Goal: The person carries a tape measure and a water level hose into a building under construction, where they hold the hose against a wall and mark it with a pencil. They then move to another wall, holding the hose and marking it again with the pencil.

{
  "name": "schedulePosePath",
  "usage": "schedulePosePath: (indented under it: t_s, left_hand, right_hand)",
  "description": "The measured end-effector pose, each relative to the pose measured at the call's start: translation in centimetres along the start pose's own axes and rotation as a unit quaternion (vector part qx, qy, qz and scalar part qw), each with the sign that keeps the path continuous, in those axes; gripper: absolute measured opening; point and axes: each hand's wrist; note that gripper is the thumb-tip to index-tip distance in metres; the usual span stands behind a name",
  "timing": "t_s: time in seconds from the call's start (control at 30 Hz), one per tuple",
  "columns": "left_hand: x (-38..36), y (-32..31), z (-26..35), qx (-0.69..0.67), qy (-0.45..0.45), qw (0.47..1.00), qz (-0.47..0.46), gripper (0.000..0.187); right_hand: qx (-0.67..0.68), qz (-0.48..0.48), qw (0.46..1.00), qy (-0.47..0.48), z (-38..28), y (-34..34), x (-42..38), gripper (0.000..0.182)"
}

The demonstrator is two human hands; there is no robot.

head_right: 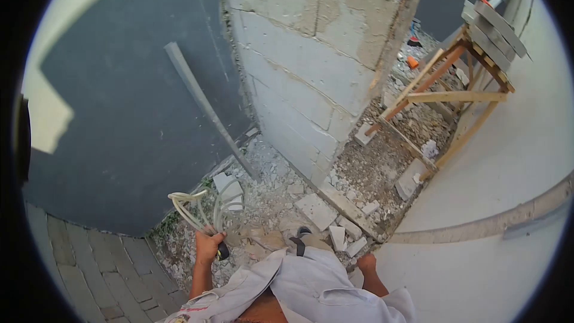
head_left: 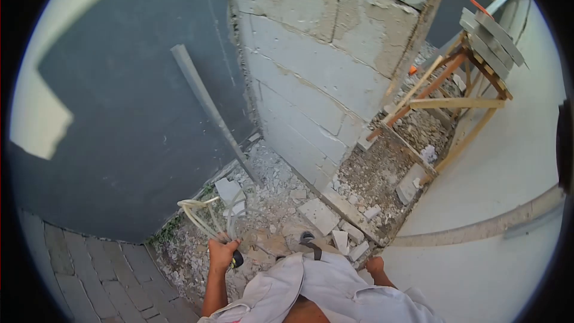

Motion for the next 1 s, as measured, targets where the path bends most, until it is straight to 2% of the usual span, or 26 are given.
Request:
schedulePosePath:
  t_s: [0.03,0.07,0.1,0.13,0.2,0.23,0.27,0.3,0.33,0.37,0.47,0.5,0.57,0.67,0.8,0.97,1.0]
  left_hand:
    - [-0.8,0.8,-0.1,0.010,-0.002,1.000,0.010,0.015]
    - [-1.5,1.7,-0.3,0.047,0.005,0.998,0.029,0.018]
    - [-2.2,2.7,-0.8,0.084,0.018,0.995,0.044,0.021]
    - [-2.6,3.5,-2.6,0.074,0.001,0.995,0.063,0.023]
    - [-4.2,5.1,-4.1,0.079,-0.014,0.993,0.089,0.027]
    - [-5.1,5.9,-3.9,0.089,-0.008,0.991,0.100,0.029]
    - [-6.1,6.7,-3.8,0.100,0.001,0.989,0.110,0.030]
    - [-7.2,7.4,-3.7,0.096,0.009,0.986,0.133,0.031]
    - [-8.3,7.9,-3.7,0.090,0.019,0.984,0.154,0.031]
    - [-9.5,8.3,-3.7,0.082,0.030,0.981,0.172,0.032]
    - [-12.5,9.0,-3.6,0.067,0.046,0.972,0.222,0.033]
    - [-13.2,8.7,-4.0,0.065,0.015,0.963,0.262,0.019]
    - [-14.6,8.1,-4.2,0.071,0.030,0.953,0.294,0.020]
    - [-16.6,6.4,-3.6,0.044,0.041,0.933,0.355,0.022]
    - [-18.2,3.6,-3.0,0.031,0.055,0.916,0.396,0.022]
    - [-19.2,-0.2,-2.0,-0.036,0.097,0.891,0.442,0.029]
    - [-19.3,-0.7,-1.9,-0.048,0.096,0.888,0.448,0.032]
  right_hand:
    - [0.024,-0.023,0.999,-0.026,0.1,-1.6,1.9,0.023]
    - [0.011,0.019,0.999,0.034,0.0,-1.4,3.3,0.021]
    - [-0.076,0.061,0.967,0.236,0.0,0.9,5.2,0.020]
    - [-0.120,-0.001,0.956,0.268,-0.9,1.7,8.2,0.024]
    - [-0.039,0.106,0.912,0.395,-3.2,2.8,13.8,0.019]
    - [0.128,0.097,0.943,0.292,-5.7,4.4,16.6,0.017]
    - [0.288,0.069,0.939,0.176,-8.9,5.3,18.6,0.017]
    - [0.433,0.026,0.900,0.050,-12.9,7.9,19.3,0.017]
    - [0.467,-0.015,0.882,0.059,-16.3,11.5,20.1,0.018]
    - [0.495,-0.057,0.865,0.062,-21.1,18.4,19.3,0.020]
    - [0.489,-0.089,0.831,0.252,-32.6,28.1,19.0,0.014]
    - [0.484,-0.092,0.805,0.331,-36.0,30.4,18.3,0.013]
    - [0.484,-0.174,0.745,0.424,-41.9,36.1,14.1,0.015]
    - [0.439,-0.244,0.667,0.550,-48.1,39.7,8.5,0.020]
    - [0.334,-0.353,0.592,0.643,-51.2,42.0,3.2,0.022]
    - [0.319,-0.466,0.540,0.625,-50.7,40.2,2.5,0.030]
    - [0.302,-0.479,0.547,0.616,-50.5,39.8,2.9,0.030]
Point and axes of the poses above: each hand's wrist, its own x-axis towards the middle knuckle, its own y-axis out of the back of the hand, z = x × y, and after that the axes turned 10 degrees about z, right-handed
